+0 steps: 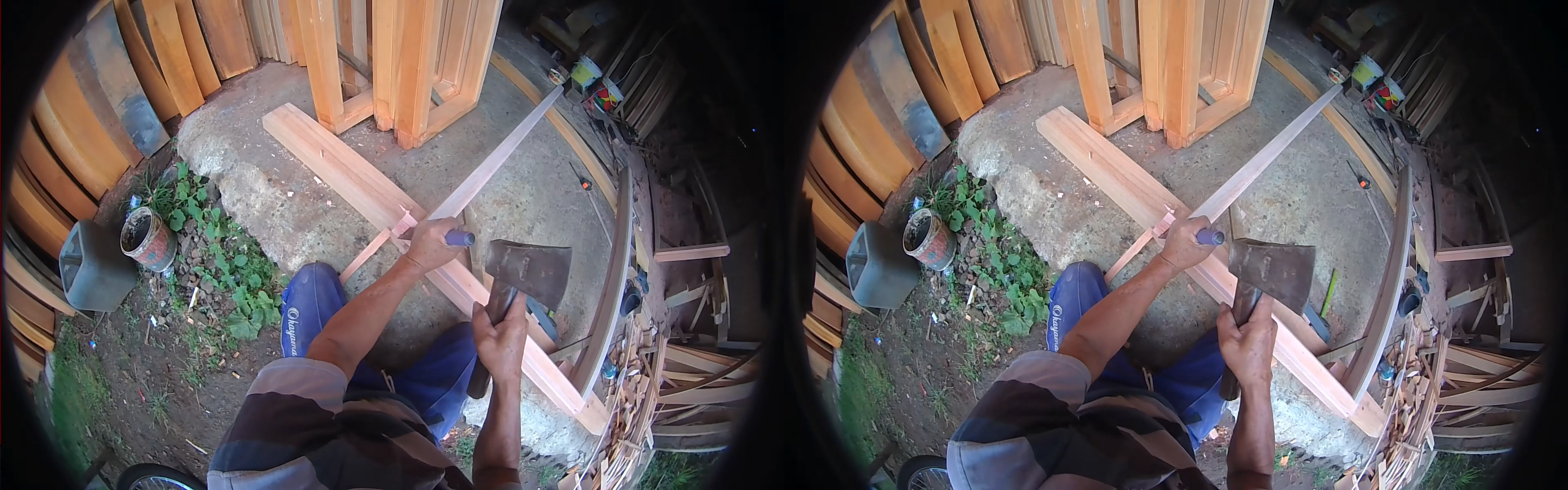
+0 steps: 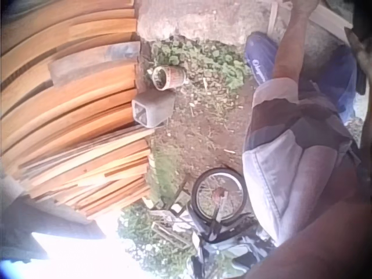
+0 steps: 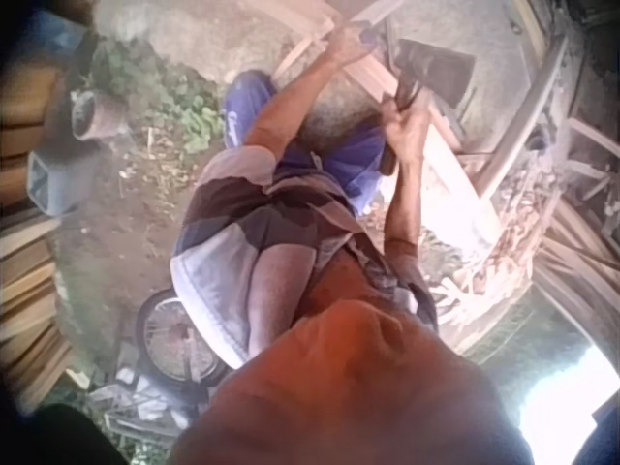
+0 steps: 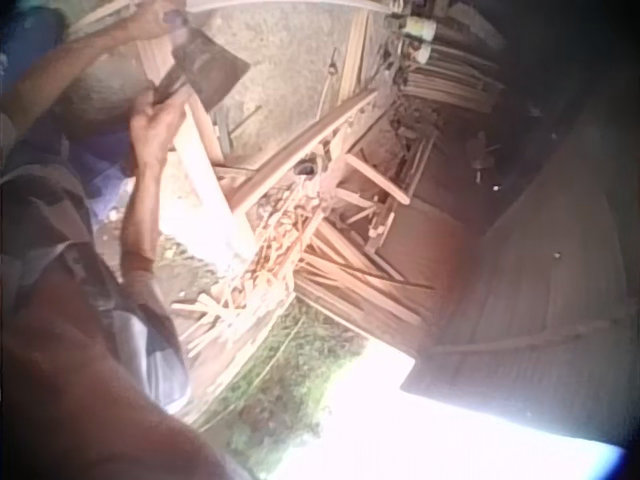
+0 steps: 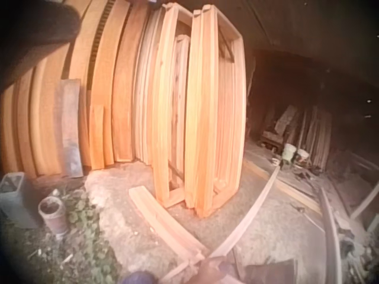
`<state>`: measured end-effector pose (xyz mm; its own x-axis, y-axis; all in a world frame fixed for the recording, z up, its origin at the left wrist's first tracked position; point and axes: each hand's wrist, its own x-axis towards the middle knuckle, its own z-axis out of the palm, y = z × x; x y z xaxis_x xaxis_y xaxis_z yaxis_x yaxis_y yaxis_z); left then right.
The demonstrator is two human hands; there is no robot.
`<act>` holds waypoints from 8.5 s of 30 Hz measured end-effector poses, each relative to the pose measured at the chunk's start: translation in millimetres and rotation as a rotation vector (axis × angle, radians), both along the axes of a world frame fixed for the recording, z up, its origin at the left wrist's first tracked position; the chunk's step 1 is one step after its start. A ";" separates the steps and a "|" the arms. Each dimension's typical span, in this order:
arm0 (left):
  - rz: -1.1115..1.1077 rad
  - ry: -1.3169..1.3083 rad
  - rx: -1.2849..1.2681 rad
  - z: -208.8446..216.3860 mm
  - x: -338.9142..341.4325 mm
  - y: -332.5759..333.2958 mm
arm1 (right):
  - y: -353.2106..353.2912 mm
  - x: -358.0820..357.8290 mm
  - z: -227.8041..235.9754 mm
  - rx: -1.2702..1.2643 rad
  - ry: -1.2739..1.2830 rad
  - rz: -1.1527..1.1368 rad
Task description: The person measures and marks a wooden frame, then uses a hand saw to cut a piece of wood. They use a chisel and hammer to carve a notch into the frame, and finally smooth the edges with an angle grinder.
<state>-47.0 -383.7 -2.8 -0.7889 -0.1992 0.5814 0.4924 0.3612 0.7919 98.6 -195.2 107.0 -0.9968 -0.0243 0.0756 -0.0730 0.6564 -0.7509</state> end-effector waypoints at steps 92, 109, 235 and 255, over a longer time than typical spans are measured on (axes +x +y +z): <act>-0.026 0.046 -0.020 -5.9 -48.2 11.5 | -12.8 15.2 -7.2 -0.524 -0.085 -0.116; 0.050 -0.014 0.074 12.3 -48.4 3.1 | -41.4 -81.0 70.9 -0.378 0.492 -0.277; -0.299 -0.387 -0.625 -22.5 -31.5 99.5 | 151.6 -113.4 -82.6 -0.900 -0.293 -0.520; -0.343 -0.964 -0.922 -14.7 -48.4 131.5 | 195.8 -406.2 -202.8 -1.005 -0.263 -0.644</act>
